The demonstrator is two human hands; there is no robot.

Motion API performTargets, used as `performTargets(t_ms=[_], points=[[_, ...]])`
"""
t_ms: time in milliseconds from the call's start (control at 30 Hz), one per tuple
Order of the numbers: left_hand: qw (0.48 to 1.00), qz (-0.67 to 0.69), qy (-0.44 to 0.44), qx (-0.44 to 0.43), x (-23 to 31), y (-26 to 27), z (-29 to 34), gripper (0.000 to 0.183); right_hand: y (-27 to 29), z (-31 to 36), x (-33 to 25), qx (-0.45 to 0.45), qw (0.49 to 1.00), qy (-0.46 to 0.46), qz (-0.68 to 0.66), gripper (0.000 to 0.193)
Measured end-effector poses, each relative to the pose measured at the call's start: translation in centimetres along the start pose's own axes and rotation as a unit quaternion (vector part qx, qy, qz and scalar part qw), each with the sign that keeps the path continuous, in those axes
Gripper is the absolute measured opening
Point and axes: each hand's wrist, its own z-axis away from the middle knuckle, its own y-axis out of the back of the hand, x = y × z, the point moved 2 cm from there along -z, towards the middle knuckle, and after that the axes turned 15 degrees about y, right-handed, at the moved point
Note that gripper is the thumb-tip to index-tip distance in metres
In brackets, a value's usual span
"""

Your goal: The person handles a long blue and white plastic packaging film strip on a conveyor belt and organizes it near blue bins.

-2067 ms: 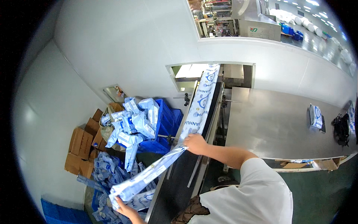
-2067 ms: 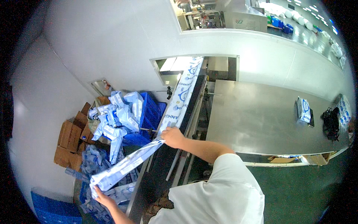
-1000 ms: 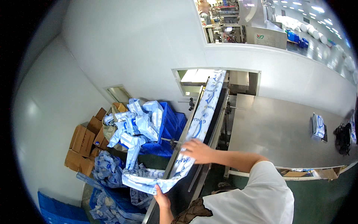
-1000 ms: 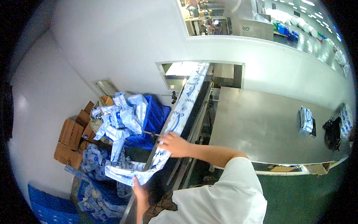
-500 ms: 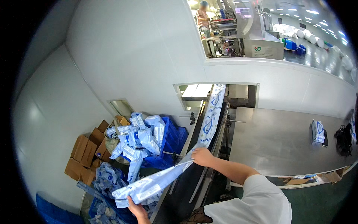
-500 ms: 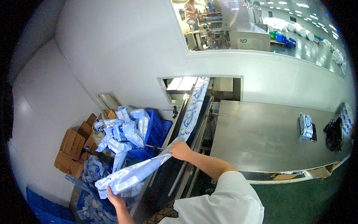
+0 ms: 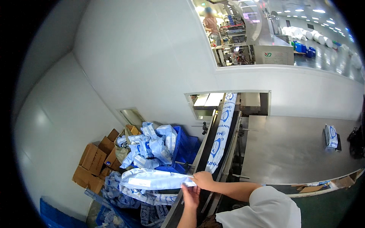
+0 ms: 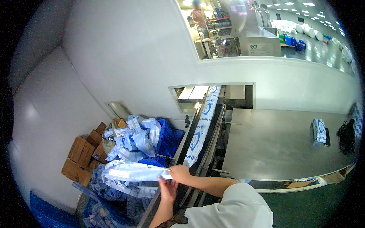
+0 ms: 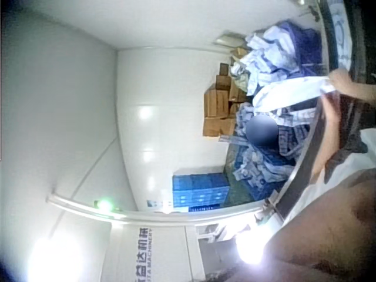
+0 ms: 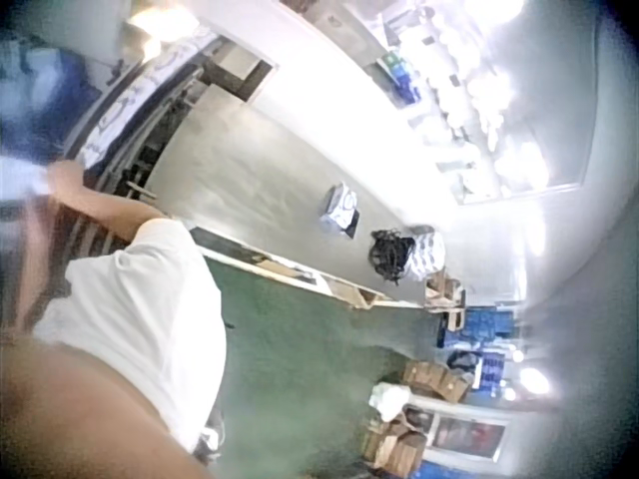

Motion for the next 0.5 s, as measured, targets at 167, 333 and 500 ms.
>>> performTargets(t_ms=[167,333,500], points=[[0.997,-0.04,-0.043,-0.044,-0.7,1.3,-0.7,0.054,0.0,1.4,-2.5,-0.03,0.998,0.014,-0.052,0.041],[0.985,-0.007,-0.15,0.082,-0.5,4.2,0.5,0.033,-0.5,3.1,-5.0,0.005,0.994,0.041,-0.098,0.032],[0.985,-0.037,-0.154,0.074,-0.4,6.0,3.7,0.027,-1.1,5.0,-6.6,-0.086,0.979,0.16,-0.089,0.031]])
